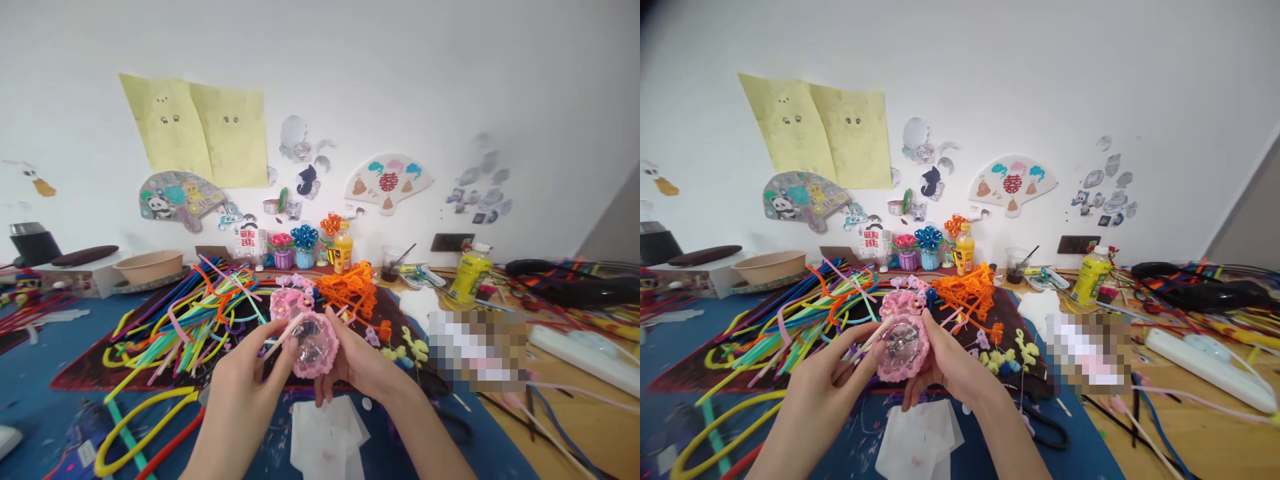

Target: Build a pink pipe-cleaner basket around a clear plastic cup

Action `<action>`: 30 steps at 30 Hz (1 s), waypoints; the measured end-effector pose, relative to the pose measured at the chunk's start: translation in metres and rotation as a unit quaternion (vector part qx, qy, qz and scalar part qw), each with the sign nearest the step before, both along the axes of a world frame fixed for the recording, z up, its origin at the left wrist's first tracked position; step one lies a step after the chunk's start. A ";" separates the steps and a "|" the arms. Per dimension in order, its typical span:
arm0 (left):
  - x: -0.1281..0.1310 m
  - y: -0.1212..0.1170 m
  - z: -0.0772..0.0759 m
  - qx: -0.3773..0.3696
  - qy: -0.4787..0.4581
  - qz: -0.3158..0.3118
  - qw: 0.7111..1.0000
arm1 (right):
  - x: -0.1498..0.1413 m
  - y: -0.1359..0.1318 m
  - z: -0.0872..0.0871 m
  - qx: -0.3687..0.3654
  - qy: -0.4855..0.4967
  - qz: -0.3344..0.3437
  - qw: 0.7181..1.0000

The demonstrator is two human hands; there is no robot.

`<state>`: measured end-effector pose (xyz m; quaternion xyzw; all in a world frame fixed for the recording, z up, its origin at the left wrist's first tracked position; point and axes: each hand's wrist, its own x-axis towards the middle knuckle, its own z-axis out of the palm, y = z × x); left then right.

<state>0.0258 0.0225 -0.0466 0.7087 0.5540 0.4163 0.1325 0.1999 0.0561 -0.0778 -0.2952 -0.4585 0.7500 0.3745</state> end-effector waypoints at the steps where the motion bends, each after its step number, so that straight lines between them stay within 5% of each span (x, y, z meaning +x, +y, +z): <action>1: -0.002 -0.001 0.000 -0.019 -0.011 -0.001 1.000 | 0.003 -0.001 -0.001 0.020 -0.006 0.017 1.000; 7: -0.015 -0.007 -0.002 -0.040 -0.057 -0.010 0.998 | 0.012 -0.009 -0.003 0.163 -0.063 0.117 0.978; 10: -0.020 -0.011 -0.008 -0.045 -0.001 0.005 0.999 | 0.005 -0.012 0.001 0.257 -0.140 0.035 0.956; 13: -0.027 -0.015 -0.013 -0.059 0.061 0.005 0.996 | -0.004 -0.013 0.006 0.363 -0.234 -0.053 0.901; 17: -0.039 -0.022 -0.013 -0.038 0.082 -0.008 0.996 | -0.010 -0.011 0.008 0.434 -0.242 -0.061 0.866; 21: -0.048 -0.033 -0.009 -0.083 0.032 -0.055 0.995 | -0.011 -0.011 0.002 0.446 -0.242 0.000 0.862; 25: -0.055 -0.039 -0.005 -0.161 -0.043 -0.137 0.976 | -0.013 -0.011 -0.008 0.389 -0.221 0.069 0.892; 30: -0.065 -0.029 -0.004 -0.251 -0.018 -0.223 0.942 | -0.012 -0.012 -0.017 0.327 -0.206 0.061 0.920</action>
